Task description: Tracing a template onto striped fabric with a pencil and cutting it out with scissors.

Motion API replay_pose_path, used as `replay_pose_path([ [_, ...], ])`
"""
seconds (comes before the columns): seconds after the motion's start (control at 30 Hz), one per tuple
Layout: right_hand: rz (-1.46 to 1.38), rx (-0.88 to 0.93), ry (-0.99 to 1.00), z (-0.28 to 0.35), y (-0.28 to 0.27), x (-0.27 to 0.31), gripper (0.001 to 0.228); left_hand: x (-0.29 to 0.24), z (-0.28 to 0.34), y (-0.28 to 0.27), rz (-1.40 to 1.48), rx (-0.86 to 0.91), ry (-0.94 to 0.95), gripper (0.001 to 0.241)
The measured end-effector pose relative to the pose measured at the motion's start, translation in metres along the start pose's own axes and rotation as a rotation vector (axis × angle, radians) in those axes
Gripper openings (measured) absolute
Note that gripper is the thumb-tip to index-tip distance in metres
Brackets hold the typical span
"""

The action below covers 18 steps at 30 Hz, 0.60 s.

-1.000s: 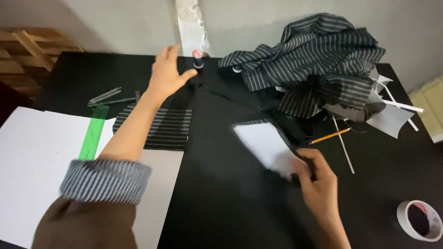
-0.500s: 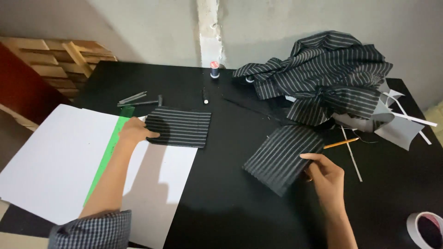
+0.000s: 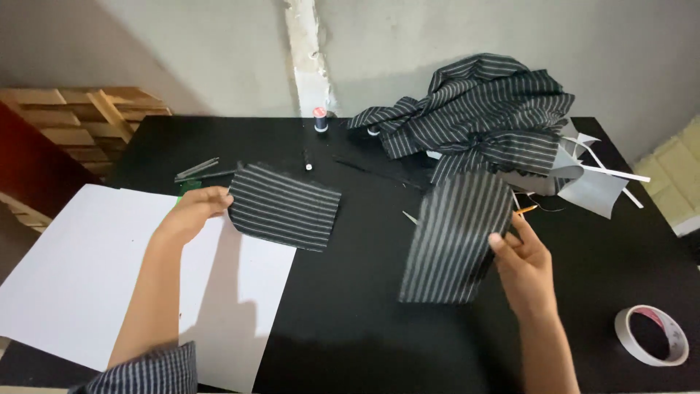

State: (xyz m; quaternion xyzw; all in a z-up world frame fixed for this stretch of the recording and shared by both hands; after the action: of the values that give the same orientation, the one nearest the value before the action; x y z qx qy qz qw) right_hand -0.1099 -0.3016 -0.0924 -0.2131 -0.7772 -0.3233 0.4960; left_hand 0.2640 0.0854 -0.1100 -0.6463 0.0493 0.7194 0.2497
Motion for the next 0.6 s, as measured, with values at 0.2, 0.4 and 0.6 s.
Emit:
replay_pose_path([
  [0.2,-0.312,0.188,0.102,-0.037,0.024,-0.018,0.014,-0.113,0.061,0.050,0.264,0.231,0.172,0.026],
  [0.4,-0.501,0.418,0.292,-0.032,0.148,0.035,0.013,-0.145,0.061,0.108,0.292,0.480,0.450,0.020],
  [0.6,-0.387,0.365,0.312,-0.026,0.167,-0.057,0.014,-0.149,0.052,0.169,0.244,0.653,0.795,0.025],
])
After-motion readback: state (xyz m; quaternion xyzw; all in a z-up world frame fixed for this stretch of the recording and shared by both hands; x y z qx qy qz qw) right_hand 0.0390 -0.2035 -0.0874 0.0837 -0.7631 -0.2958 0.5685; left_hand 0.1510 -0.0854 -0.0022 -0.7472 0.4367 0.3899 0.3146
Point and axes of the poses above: each hand's wrist, its own z-axis away from the middle knuckle, its own y-axis out of the palm, x = y × z, the point moved 3 cm from there along -z, towards the middle knuckle, and after that the axes turned 5 degrees about -y, right-handed, at the moved point
